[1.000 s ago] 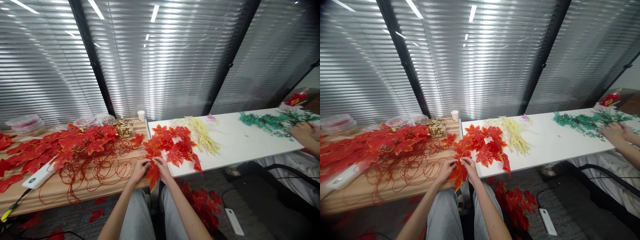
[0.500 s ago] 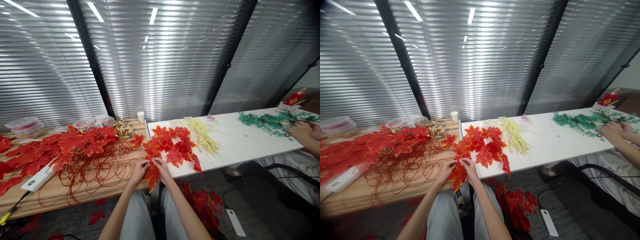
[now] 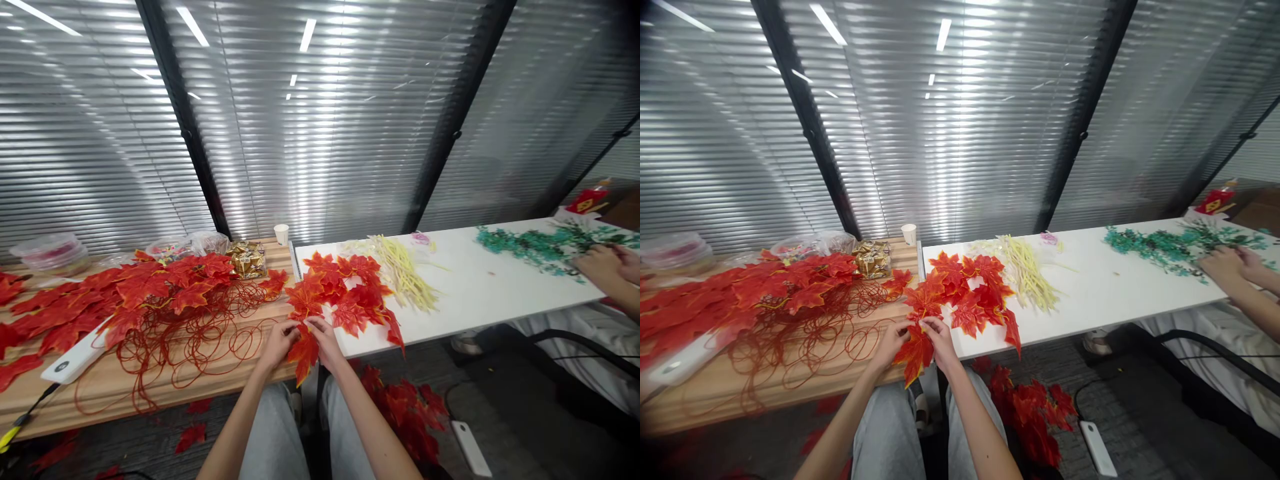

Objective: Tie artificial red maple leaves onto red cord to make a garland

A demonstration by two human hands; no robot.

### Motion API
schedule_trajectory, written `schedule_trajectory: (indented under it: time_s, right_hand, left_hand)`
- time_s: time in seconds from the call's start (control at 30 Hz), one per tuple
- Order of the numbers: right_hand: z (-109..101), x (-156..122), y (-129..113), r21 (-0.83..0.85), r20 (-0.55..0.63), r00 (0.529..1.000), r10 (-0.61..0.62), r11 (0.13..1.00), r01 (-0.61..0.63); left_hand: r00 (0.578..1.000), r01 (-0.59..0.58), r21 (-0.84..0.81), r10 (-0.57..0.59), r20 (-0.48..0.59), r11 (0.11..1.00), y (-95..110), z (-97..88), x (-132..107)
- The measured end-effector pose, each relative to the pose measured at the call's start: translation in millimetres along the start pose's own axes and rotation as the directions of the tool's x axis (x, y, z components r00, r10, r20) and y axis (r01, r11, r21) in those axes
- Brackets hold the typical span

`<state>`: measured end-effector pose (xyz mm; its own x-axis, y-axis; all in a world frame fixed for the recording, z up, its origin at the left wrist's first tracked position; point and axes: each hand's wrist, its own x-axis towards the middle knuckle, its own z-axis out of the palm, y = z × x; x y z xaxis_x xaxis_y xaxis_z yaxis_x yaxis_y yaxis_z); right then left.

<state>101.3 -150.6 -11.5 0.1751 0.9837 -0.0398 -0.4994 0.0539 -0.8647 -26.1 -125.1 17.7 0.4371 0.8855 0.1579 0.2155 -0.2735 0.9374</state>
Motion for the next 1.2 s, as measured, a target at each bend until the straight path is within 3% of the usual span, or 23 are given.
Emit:
schedule_trajectory:
  time_s: [0.53,1.2]
  right_hand:
    - [2.0,-1.8,-4.1,0.093,0.009,0.999,0.037,0.995,-0.037]
    - [-6.1,4.4,8.7,0.133,0.033,0.999,0.032,0.990,-0.037]
  left_hand:
    - [0.998,0.060,-0.079,-0.060,0.008,0.995,-1.6,2.6,-1.2]
    - [1.000,-0.002,-0.040,0.002,0.019,0.999,-1.5,0.9,0.0]
